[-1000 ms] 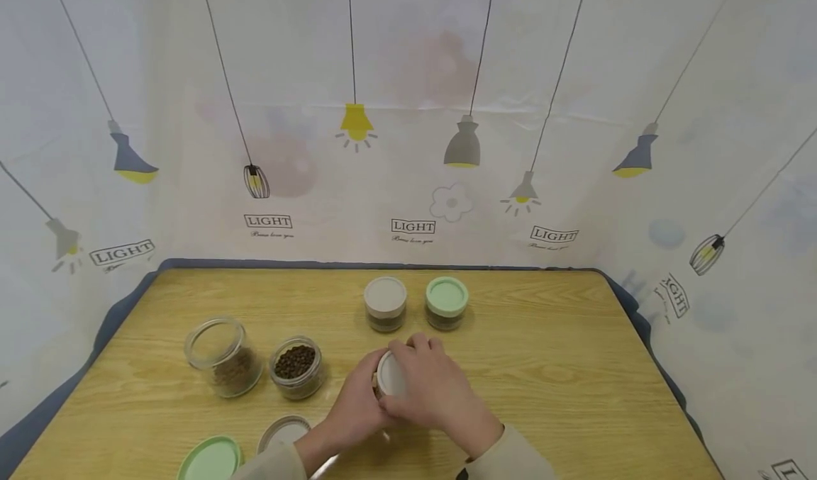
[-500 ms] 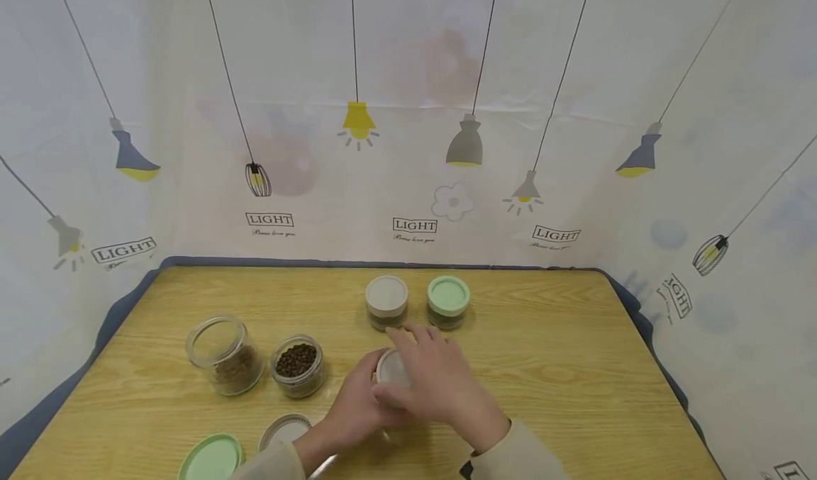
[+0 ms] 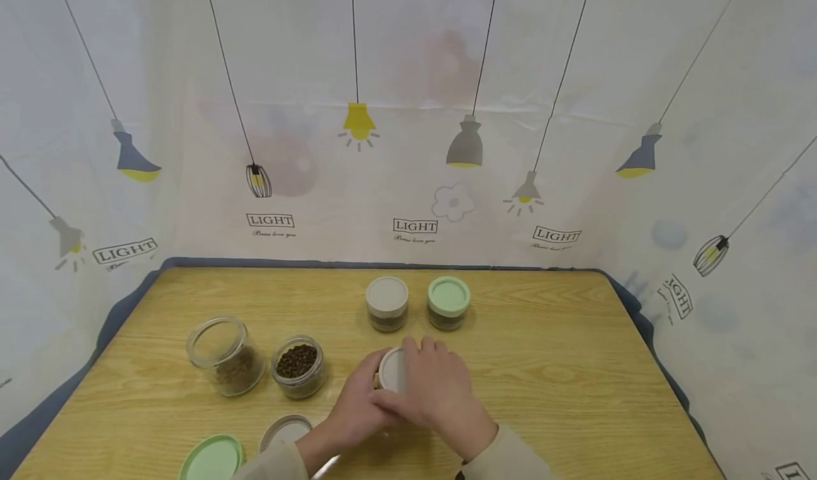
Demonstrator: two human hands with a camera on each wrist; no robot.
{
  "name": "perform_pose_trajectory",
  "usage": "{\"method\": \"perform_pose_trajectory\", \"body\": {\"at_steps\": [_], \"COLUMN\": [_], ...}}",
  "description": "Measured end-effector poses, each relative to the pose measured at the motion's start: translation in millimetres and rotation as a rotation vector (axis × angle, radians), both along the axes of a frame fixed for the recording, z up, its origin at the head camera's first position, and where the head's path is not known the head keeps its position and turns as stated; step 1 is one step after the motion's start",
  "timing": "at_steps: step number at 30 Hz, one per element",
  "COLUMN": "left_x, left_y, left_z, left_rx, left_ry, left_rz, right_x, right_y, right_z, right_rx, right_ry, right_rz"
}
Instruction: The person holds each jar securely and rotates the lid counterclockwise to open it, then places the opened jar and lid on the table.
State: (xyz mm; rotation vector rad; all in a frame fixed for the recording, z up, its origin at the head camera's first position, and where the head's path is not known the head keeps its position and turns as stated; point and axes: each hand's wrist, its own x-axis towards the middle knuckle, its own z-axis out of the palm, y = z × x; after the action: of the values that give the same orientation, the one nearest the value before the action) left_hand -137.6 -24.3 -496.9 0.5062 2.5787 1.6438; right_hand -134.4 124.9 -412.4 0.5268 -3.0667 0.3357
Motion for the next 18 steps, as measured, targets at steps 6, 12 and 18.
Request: {"method": "perform_pose_trajectory", "body": {"at_steps": [6,12,18], "left_x": [0.9,0.6,0.6], "left_y": [1.1,-0.2,-1.6], "left_z": [2.1,-0.4,-2.1], "left_rx": [-0.026,-0.019,0.010], "left_ry": [-0.030,-0.035,-0.035], "left_rz": [0.022,0.019,0.016], "right_x": [-2.1,-7.3,-10.0], "right_y": [3.4,11.6,15.0], "right_z": [0.7,3.4,7.5], "right_rx": [-0.055,-0.060,-0.080], "right_ry": [-0.034,-0.066,-0.126], "right_rz": [0.089,0.286,0.324]}}
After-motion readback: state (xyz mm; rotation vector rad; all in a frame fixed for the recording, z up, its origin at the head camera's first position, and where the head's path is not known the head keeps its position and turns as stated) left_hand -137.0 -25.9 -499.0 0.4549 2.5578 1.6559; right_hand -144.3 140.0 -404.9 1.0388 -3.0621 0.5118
